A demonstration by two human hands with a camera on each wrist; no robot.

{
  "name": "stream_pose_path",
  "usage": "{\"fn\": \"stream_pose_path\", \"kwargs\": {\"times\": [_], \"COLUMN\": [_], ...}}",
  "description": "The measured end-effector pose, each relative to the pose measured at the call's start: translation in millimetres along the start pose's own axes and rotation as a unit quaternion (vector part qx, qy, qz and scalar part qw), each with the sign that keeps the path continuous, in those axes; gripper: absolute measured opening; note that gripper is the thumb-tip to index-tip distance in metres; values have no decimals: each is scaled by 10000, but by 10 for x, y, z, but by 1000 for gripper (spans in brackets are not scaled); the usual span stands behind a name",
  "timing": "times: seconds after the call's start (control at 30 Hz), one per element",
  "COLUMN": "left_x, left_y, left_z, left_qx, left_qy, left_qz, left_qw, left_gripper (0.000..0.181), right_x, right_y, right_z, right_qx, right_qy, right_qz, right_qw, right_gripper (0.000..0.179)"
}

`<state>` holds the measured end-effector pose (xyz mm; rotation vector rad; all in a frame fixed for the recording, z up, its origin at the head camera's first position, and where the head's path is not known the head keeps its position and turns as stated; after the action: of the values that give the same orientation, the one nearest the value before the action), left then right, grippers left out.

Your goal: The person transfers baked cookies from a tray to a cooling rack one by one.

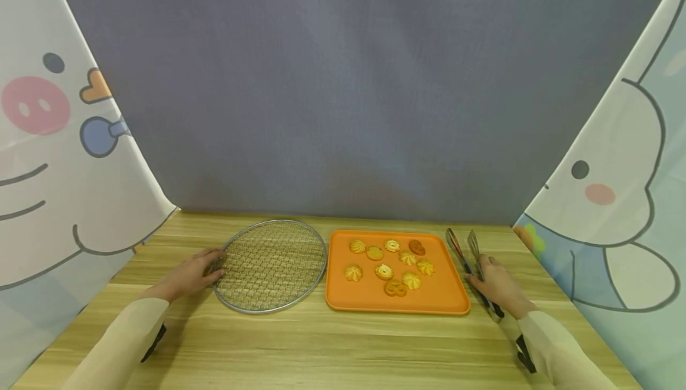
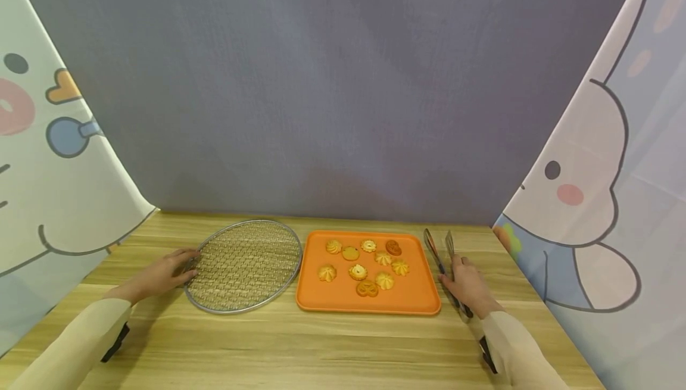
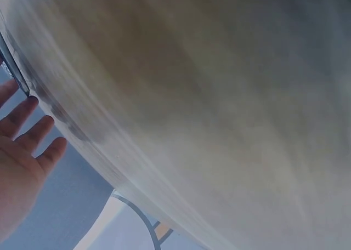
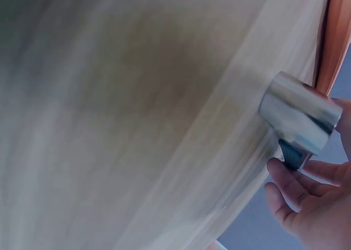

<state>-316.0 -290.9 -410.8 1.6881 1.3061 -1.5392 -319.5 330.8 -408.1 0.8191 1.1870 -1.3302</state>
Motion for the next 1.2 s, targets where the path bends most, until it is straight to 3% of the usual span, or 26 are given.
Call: {"fn": "stream_pose_path", "kwargs": {"times": [0.43, 0.7, 0.93, 1.1, 1.2], "left_x": [-4, -4, -12, -2, -15], "left_y": [3, 8, 11, 23, 28], "left_z": [-17, -22, -29, -8, -17], "left_qx": [197, 159, 112, 524, 591], "left_qy": [105, 77, 92, 88, 86], "left_qz": [-45, -20, 30, -327, -398], "left_qw": [9997, 9998, 9999, 9981, 9974], "left_gripper": [44, 44, 46, 44, 44], "right_x": [1, 26, 0, -44, -71], "right_y": [-27, -31, -19, -12, -9], "right_z": [27, 8, -10, -13, -21], "right_qx": [1, 49, 2, -69, -122], "right_qy": [-230, -456, -651, -611, -649], "right_qz": [-217, -203, -425, -644, -769], "right_qw": [9995, 9987, 9970, 9960, 9948], "right_gripper": [47, 48, 45, 45, 45]}}
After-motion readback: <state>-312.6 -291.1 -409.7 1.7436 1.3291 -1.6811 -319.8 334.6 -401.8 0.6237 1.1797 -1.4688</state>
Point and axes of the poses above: each hand's wrist, its own y-axis away from the middle knuckle, its own x-axis out of the palm, z = x × y, the point moved 6 cm from there along -y, towards the middle knuckle, and after that the axes turned 4 degrees about x, right-handed, at the moved point
